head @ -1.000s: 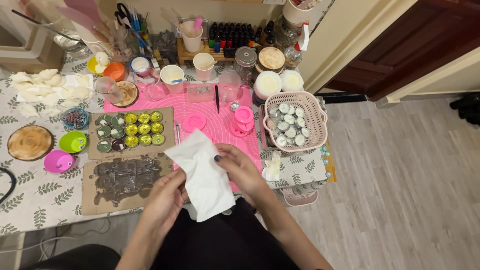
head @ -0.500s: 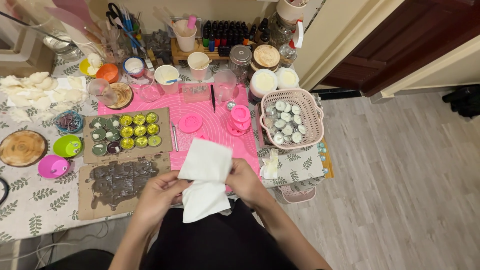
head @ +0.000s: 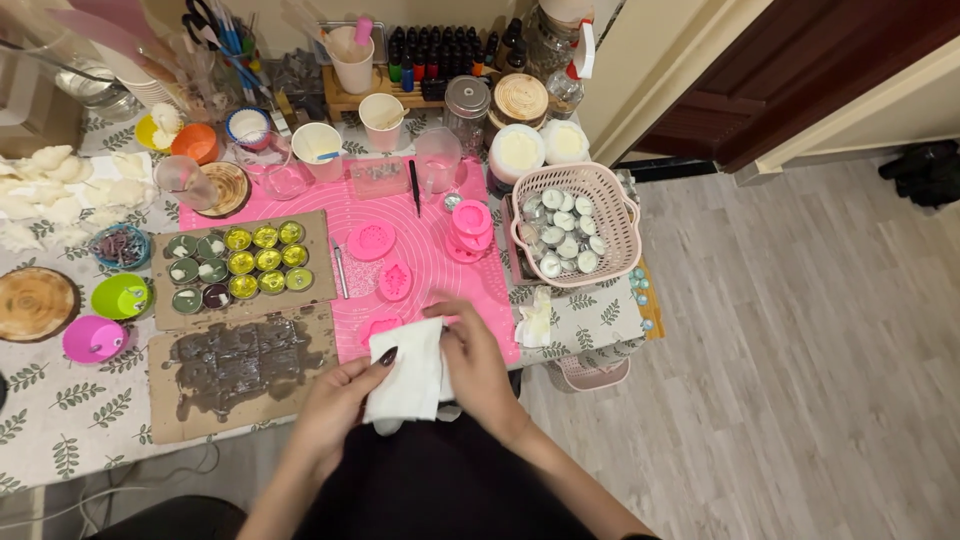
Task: The person wipes the inside of a pink silicone candle mold with a paper tissue, turning the mold to clean its cavity. They then pick up chunks of white wax and place them one at a time into a metal melting pot sitting on an electric hot plate, and finally wipe their hands with a tissue.
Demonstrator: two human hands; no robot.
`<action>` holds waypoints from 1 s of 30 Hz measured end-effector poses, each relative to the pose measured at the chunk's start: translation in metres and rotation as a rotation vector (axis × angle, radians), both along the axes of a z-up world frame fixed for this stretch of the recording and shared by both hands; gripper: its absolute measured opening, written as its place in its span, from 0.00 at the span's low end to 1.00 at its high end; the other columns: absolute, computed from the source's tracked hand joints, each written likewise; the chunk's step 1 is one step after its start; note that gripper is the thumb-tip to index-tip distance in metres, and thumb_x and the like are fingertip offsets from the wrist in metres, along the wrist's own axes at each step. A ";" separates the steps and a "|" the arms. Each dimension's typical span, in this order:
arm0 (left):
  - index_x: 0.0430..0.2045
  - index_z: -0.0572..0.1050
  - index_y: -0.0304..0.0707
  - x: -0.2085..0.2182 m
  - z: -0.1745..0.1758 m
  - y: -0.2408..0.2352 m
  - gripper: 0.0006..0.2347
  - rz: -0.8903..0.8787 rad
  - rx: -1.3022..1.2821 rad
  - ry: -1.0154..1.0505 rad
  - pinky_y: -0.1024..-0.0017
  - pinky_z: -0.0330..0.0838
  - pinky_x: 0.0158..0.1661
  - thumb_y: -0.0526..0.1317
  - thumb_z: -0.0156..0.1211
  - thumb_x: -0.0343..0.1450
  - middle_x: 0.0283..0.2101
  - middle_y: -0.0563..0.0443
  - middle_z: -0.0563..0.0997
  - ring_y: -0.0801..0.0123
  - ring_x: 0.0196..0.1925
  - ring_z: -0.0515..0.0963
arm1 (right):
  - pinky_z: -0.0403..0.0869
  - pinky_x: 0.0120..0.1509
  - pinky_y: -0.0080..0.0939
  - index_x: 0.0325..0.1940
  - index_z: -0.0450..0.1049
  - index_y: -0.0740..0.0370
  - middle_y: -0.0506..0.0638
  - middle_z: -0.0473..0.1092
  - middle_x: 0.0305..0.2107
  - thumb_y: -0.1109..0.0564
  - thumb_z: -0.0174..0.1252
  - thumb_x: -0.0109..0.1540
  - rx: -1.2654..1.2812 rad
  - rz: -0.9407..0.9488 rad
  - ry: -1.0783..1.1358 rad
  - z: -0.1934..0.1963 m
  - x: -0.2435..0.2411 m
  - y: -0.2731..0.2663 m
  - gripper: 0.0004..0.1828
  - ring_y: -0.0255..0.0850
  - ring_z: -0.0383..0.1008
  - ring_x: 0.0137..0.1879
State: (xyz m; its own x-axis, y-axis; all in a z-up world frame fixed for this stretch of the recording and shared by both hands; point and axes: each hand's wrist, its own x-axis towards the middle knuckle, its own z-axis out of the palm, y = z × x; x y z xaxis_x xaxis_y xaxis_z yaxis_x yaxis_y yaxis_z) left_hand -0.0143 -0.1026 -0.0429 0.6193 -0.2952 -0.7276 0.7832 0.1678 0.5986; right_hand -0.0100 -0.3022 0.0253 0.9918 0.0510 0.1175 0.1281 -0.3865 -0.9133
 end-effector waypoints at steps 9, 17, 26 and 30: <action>0.33 0.81 0.27 0.001 -0.035 -0.022 0.12 -0.006 0.518 -0.488 0.73 0.64 0.26 0.41 0.61 0.76 0.22 0.48 0.79 0.72 0.24 0.71 | 0.76 0.39 0.39 0.60 0.69 0.73 0.53 0.76 0.38 0.60 0.55 0.64 0.635 0.061 0.690 -0.085 -0.005 -0.029 0.21 0.38 0.77 0.38; 0.57 0.73 0.37 0.014 -0.036 0.005 0.17 0.134 0.354 -0.426 0.68 0.79 0.32 0.36 0.56 0.72 0.44 0.45 0.80 0.67 0.35 0.83 | 0.79 0.45 0.41 0.64 0.68 0.74 0.59 0.74 0.45 0.57 0.60 0.62 0.285 -0.365 0.530 -0.175 0.021 -0.071 0.28 0.43 0.78 0.43; 0.65 0.66 0.33 0.020 -0.019 0.014 0.22 0.296 0.372 -0.385 0.66 0.78 0.41 0.34 0.56 0.73 0.58 0.41 0.77 0.63 0.47 0.81 | 0.67 0.59 0.55 0.58 0.61 0.74 0.65 0.62 0.49 0.52 0.73 0.52 -0.469 -1.017 0.197 -0.216 -0.014 -0.123 0.40 0.60 0.67 0.55; 0.64 0.65 0.31 0.025 -0.013 0.005 0.23 0.238 0.362 -0.371 0.66 0.78 0.42 0.34 0.55 0.72 0.60 0.42 0.77 0.60 0.44 0.81 | 0.71 0.54 0.49 0.48 0.79 0.67 0.62 0.72 0.37 0.52 0.67 0.58 -0.308 -0.893 0.464 -0.245 -0.034 -0.143 0.19 0.52 0.72 0.47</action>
